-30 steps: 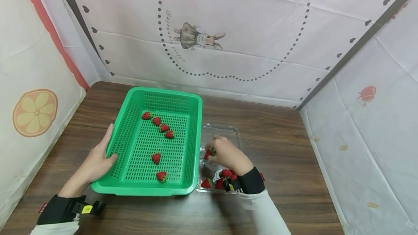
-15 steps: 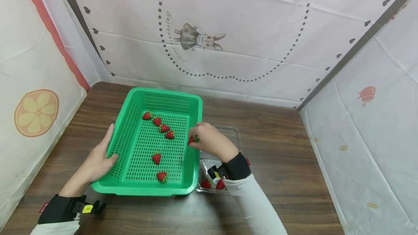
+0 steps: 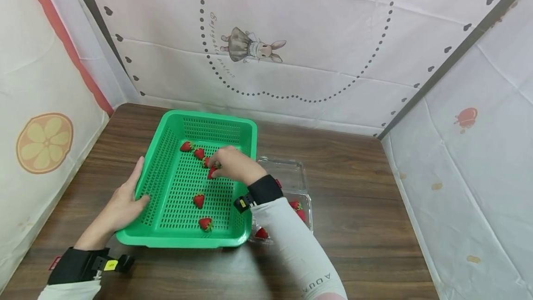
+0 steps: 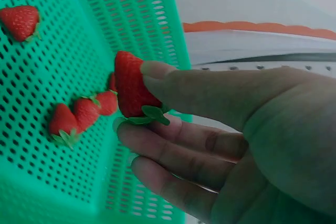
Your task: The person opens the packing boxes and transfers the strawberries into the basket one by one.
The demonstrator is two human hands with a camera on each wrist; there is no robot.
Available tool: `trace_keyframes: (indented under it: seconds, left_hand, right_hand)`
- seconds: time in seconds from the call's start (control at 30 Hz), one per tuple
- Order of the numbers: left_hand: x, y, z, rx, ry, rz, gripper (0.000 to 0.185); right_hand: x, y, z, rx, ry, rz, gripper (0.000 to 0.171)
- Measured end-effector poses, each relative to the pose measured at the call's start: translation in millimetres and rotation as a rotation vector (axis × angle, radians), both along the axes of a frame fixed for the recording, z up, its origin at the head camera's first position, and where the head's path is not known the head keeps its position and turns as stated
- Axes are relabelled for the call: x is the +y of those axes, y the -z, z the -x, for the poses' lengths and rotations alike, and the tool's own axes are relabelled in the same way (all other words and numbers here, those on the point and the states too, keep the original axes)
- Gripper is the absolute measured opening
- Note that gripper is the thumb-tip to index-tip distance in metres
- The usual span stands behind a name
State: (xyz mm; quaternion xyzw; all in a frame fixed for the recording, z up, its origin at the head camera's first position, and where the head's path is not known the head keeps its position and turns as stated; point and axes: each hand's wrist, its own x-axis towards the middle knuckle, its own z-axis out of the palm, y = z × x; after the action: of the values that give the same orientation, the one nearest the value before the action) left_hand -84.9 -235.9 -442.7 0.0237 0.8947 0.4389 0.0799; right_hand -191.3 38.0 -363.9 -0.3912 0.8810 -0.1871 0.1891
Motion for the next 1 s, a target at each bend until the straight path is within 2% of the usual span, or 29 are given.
trace_keyframes:
  seconds: [0.3,0.53,0.7,1.0]
  left_hand:
    - [-0.4,-0.3,-0.3,-0.004,-0.001,-0.005,0.097]
    - [-0.5,-0.1,-0.1,-0.013,0.0,-0.006,0.098]
    - [-0.6,1.1,0.3,-0.013,-0.001,0.004,0.098]
    - [0.8,-1.1,-0.6,-0.023,-0.007,-0.009,0.098]
  right_hand:
    - [-23.7,21.2,1.0,-0.01,-0.043,-0.088,0.023]
    - [-41.6,38.7,1.7,-0.001,-0.01,-0.203,0.022]
    - [-51.7,50.8,1.1,-0.023,0.008,-0.249,0.011]
    - [-59.1,61.4,0.1,0.0,0.048,-0.258,0.029]
